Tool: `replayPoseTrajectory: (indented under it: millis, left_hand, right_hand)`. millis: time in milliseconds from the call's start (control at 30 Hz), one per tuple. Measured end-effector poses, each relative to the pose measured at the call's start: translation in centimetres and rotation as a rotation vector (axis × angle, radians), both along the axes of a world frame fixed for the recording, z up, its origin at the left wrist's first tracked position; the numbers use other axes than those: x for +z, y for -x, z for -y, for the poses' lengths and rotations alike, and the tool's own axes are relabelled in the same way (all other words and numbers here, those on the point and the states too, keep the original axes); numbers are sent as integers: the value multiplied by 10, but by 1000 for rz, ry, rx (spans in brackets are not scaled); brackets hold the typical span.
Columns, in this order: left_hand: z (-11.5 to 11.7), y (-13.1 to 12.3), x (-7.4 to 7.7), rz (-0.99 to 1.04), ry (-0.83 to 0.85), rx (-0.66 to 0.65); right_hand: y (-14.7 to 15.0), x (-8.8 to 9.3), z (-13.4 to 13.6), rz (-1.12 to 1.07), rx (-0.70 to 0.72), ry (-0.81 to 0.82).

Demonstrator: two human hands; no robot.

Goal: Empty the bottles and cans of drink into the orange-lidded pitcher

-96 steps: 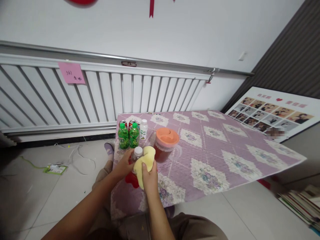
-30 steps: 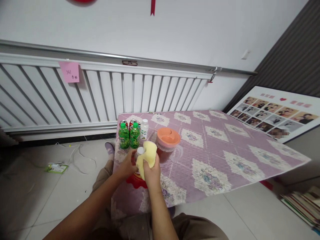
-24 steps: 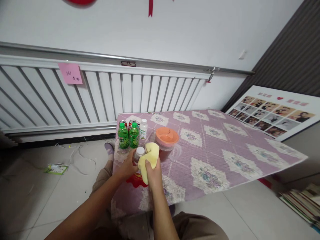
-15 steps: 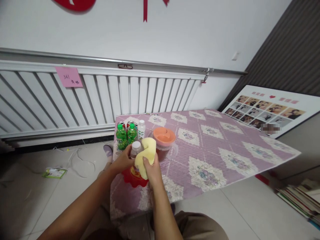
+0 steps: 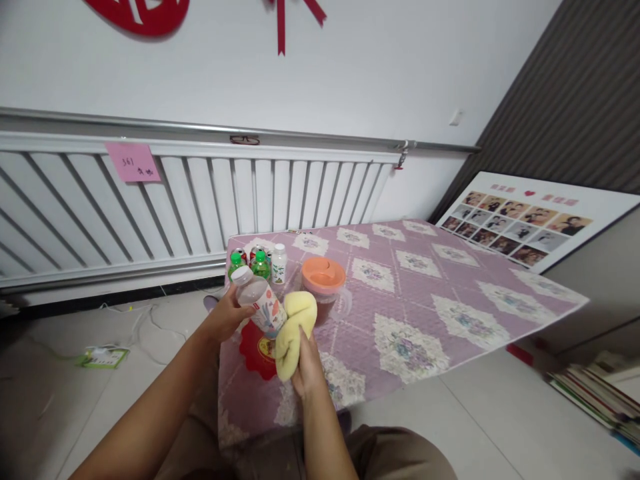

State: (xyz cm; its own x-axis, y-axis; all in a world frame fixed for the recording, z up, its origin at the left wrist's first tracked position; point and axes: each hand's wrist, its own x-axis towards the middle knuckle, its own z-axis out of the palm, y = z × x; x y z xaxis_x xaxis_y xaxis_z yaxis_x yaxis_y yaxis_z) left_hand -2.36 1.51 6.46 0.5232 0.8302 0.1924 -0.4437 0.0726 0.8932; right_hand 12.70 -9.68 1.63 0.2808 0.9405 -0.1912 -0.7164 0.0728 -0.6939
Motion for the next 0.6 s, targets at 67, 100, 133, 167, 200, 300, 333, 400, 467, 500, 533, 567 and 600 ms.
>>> replayPoseTrajectory:
  millis: [67, 100, 133, 167, 200, 300, 333, 400, 467, 500, 533, 567, 600]
  left_hand:
    - [-1, 2, -1, 31, 12, -24]
    - [-1, 3, -2, 29, 13, -47]
    - [-2, 4, -2, 19, 12, -73]
    - [-3, 5, -2, 5, 10, -101]
    - [-4, 6, -2, -8, 6, -128]
    - [-2, 7, 0, -55, -11, -172]
    - [1, 6, 1, -81, -16, -168]
    - [9, 2, 1, -141, -21, -110]
    - [20, -6, -1, -190, -3, 24]
    - [26, -11, -3, -204, 21, 109]
    - [32, -16, -5, -244, 55, 187]
    - [37, -20, -7, -278, 66, 262]
    - [41, -24, -10, -292, 45, 299]
  right_hand:
    - [2, 0, 2, -107, 97, -4]
    - [3, 0, 3, -145, 124, -9]
    - [5, -1, 3, -176, 135, -16]
    - [7, -2, 3, -206, 136, -26]
    - [8, -3, 4, -239, 132, -36]
    - [11, -7, 5, -286, 95, -43]
    - [11, -9, 5, -288, 69, -35]
    - [11, -11, 5, -283, 6, -8]
    - [10, -13, 5, -272, -58, 13]
    - [9, -14, 5, -258, -92, 12]
    - [9, -15, 5, -228, -125, 7]
    - [8, -16, 6, -182, -159, 3]
    - [7, -17, 6, -124, -197, 5]
